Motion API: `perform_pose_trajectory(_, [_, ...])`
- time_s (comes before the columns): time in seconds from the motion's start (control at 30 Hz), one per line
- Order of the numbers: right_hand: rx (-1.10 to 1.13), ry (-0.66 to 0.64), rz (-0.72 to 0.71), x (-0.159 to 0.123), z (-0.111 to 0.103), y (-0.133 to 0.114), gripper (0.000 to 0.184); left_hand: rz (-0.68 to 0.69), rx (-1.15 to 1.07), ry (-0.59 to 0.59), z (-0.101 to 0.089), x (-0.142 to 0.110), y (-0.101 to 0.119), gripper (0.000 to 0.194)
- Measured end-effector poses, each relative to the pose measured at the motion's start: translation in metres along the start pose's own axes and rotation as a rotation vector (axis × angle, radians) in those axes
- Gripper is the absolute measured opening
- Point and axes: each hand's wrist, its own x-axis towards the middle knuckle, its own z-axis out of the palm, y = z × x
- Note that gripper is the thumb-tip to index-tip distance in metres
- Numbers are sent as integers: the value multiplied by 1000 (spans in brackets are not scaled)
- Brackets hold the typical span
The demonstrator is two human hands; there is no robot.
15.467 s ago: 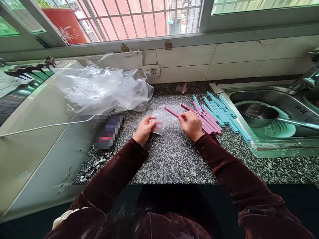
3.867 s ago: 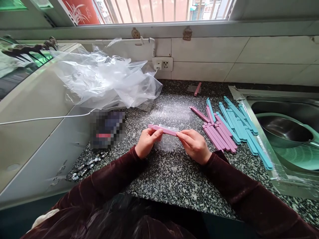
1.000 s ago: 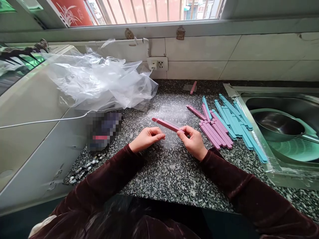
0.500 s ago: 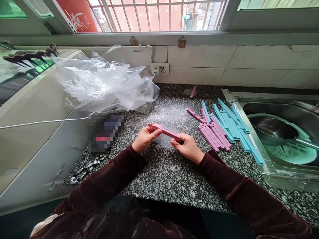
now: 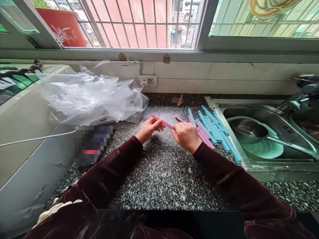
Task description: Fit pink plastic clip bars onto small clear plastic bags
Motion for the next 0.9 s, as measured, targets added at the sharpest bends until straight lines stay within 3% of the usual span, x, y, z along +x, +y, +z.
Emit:
perform_pose_trajectory(0.13, [-58, -137, 337, 44, 1, 35, 27, -28, -52, 132, 9, 57, 0, 34])
perform_pose_trajectory(0.23, [-37, -196, 584, 78, 16, 62, 27, 17, -2, 247, 18, 98, -11, 39])
perform_pose_trajectory(0.33, [3, -201, 759, 106, 41, 82, 29, 91, 237, 263, 28, 132, -26, 42])
perform_pose_trajectory(0.43, [32, -231, 873, 123, 67, 94, 32, 222, 634, 182, 35, 154, -36, 42])
perform_pose_trajectory(0.53, [40, -285, 914, 131, 85, 99, 35, 228, 1055, 100, 39, 163, -38, 39])
perform_pose_trajectory(0.6, [23, -320, 912, 134, 93, 100, 36, 189, 1222, 115, 42, 164, -37, 38])
perform_pose_trajectory(0.9, [-55, -417, 809, 136, 94, 96, 38, 154, 1272, 205, 43, 153, -33, 41])
